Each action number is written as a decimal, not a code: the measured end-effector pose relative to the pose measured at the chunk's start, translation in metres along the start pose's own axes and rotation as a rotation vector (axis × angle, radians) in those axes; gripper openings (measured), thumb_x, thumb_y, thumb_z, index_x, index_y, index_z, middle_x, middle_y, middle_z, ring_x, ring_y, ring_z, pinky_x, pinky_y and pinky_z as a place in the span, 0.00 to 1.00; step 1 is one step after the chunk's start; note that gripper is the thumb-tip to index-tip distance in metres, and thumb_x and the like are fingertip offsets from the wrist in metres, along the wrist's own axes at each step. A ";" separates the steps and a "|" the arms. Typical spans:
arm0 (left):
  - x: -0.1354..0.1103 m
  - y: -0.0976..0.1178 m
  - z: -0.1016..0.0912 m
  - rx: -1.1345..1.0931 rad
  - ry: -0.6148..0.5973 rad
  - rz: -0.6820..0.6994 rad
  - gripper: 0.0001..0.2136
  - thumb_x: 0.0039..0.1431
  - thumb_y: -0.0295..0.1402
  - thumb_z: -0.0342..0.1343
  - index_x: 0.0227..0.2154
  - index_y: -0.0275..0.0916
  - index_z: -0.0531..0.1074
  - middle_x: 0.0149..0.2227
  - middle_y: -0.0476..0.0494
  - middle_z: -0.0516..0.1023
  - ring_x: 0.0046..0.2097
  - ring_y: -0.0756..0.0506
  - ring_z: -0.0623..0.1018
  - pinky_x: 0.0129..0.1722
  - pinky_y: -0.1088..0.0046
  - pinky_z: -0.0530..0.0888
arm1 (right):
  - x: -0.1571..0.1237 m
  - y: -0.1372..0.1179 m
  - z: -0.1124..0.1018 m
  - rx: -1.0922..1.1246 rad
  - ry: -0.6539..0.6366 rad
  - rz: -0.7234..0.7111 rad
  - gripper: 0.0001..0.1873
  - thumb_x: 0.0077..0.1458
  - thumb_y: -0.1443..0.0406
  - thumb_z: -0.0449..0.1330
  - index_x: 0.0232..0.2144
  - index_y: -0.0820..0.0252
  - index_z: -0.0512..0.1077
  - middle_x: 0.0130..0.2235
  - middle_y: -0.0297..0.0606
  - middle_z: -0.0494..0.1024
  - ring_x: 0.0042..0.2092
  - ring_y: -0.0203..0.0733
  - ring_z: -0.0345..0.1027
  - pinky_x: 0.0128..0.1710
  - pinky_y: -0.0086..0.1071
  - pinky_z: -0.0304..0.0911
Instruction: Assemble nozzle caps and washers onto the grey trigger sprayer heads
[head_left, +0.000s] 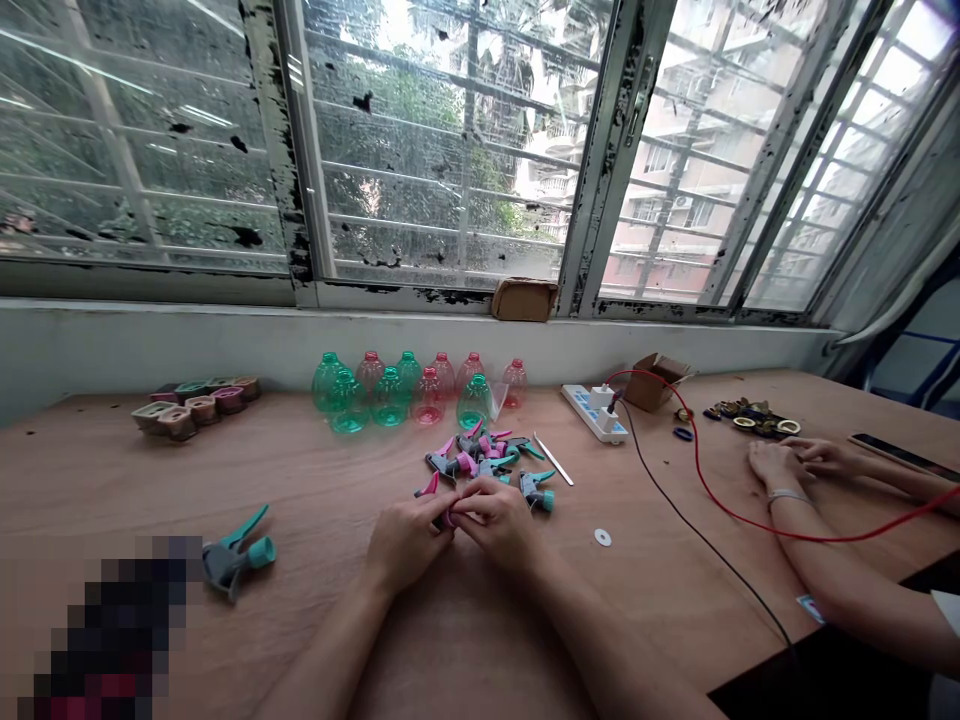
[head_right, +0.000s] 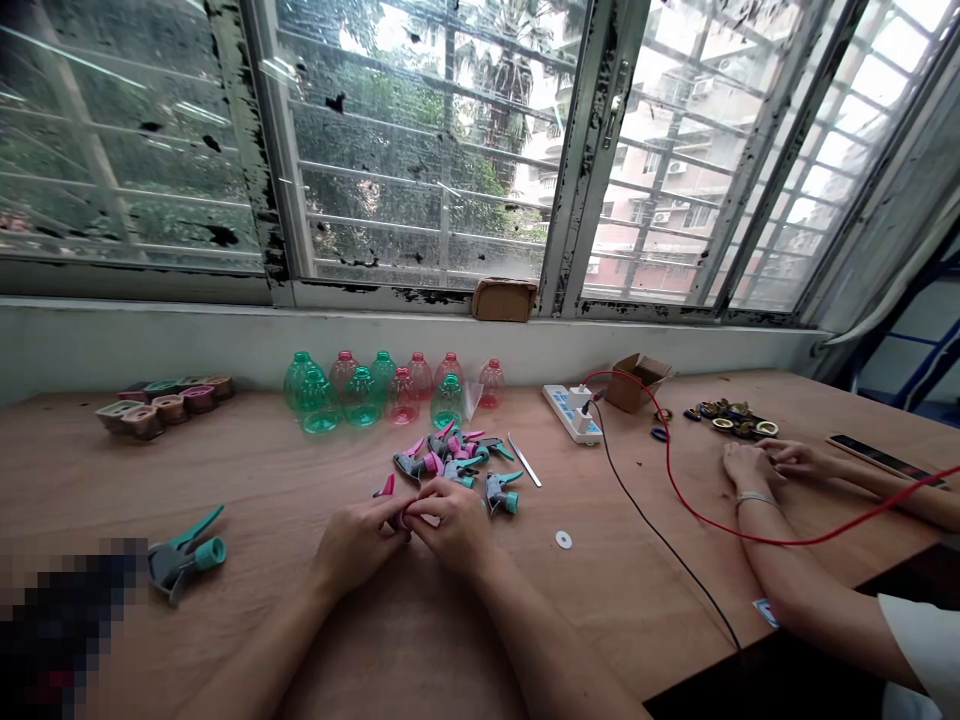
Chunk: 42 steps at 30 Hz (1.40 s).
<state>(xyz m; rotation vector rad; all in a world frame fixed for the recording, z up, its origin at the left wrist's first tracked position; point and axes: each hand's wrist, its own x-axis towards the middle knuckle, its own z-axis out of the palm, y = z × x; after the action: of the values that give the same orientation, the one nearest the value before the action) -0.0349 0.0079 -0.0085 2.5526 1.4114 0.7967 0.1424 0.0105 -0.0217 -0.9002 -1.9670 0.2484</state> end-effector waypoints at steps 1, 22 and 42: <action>0.000 0.000 0.000 0.002 0.001 -0.002 0.18 0.51 0.27 0.52 0.45 0.48 0.75 0.40 0.49 0.81 0.39 0.44 0.79 0.38 0.73 0.71 | 0.000 0.001 0.000 0.000 -0.010 -0.008 0.06 0.55 0.64 0.62 0.33 0.51 0.80 0.37 0.36 0.77 0.37 0.37 0.71 0.39 0.29 0.64; 0.000 -0.001 0.003 0.049 -0.007 0.008 0.16 0.53 0.30 0.53 0.44 0.49 0.75 0.38 0.48 0.81 0.39 0.43 0.79 0.37 0.74 0.71 | 0.001 0.000 0.001 -0.054 -0.046 0.075 0.06 0.54 0.63 0.63 0.33 0.50 0.81 0.32 0.34 0.78 0.33 0.36 0.71 0.35 0.28 0.63; 0.000 -0.001 0.003 0.083 -0.010 0.043 0.15 0.53 0.29 0.54 0.44 0.49 0.74 0.42 0.47 0.80 0.42 0.43 0.79 0.40 0.73 0.72 | 0.002 -0.003 0.004 -0.059 -0.032 0.167 0.07 0.53 0.64 0.62 0.27 0.55 0.80 0.25 0.33 0.76 0.27 0.35 0.66 0.27 0.27 0.56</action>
<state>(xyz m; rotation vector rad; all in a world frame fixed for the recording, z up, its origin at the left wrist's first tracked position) -0.0341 0.0093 -0.0114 2.6528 1.4204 0.7455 0.1371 0.0105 -0.0213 -1.1071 -1.9391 0.3029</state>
